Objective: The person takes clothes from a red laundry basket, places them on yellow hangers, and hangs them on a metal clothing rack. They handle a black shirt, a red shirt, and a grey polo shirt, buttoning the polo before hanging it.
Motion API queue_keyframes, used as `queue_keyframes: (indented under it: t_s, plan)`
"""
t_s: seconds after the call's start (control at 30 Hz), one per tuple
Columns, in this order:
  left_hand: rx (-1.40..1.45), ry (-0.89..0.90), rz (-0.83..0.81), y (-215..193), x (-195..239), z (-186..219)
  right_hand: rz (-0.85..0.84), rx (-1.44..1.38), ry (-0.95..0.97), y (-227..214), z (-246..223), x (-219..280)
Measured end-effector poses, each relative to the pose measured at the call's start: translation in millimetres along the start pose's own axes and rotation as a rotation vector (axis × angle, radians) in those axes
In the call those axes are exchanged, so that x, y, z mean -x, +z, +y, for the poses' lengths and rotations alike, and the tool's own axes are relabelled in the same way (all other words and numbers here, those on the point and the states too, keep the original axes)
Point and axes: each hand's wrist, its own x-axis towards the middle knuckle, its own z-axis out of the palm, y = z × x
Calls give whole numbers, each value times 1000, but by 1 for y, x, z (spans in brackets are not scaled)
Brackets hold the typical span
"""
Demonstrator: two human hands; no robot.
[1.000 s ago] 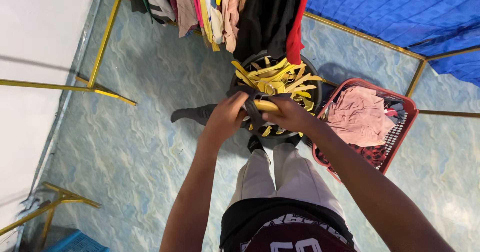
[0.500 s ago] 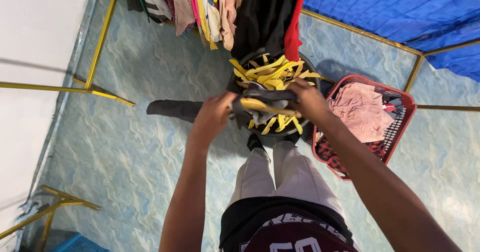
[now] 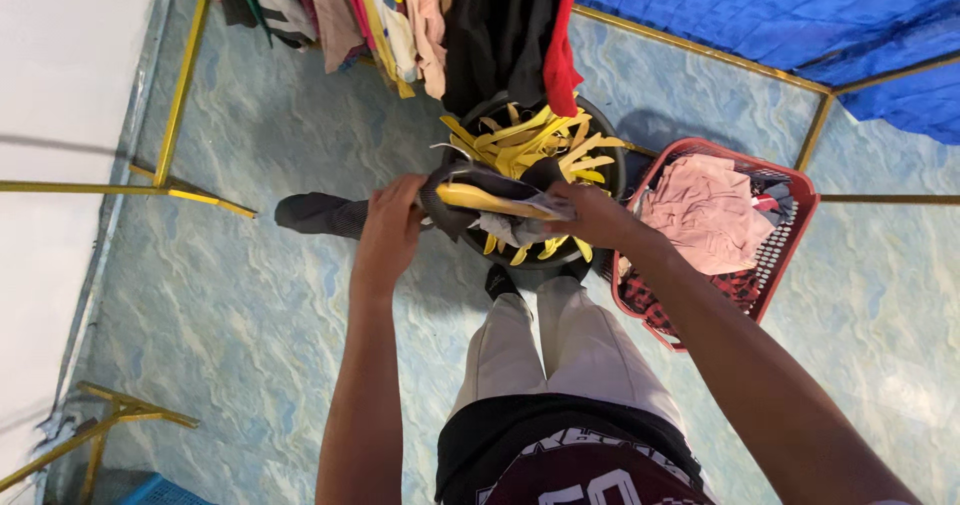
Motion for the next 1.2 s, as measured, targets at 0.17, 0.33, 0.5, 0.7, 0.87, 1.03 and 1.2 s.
queue_keyframes:
  t_s: [0.17, 0.33, 0.5, 0.7, 0.87, 1.03, 1.2]
  plan:
    - [-140, 150, 77, 9, -3, 11, 207, 7, 0, -13, 31, 11]
    - [-160, -7, 109, 45, -13, 17, 226, -244, 224, -7, 59, 9]
    - [-94, -60, 108, 80, -21, 27, 6, -637, 142, 7, 27, 24]
    - [85, -54, 89, 96, -28, 43, -99, 110, 60, -41, -16, 47]
    - [154, -48, 61, 96, -34, 56, 355, 355, -135, -101, -32, 46]
    - [221, -85, 65, 99, -37, 71, 230, 233, -341, -112, -30, 21]
    - [178, -39, 97, 92, -34, 75, 224, 194, -171, -92, -24, 18]
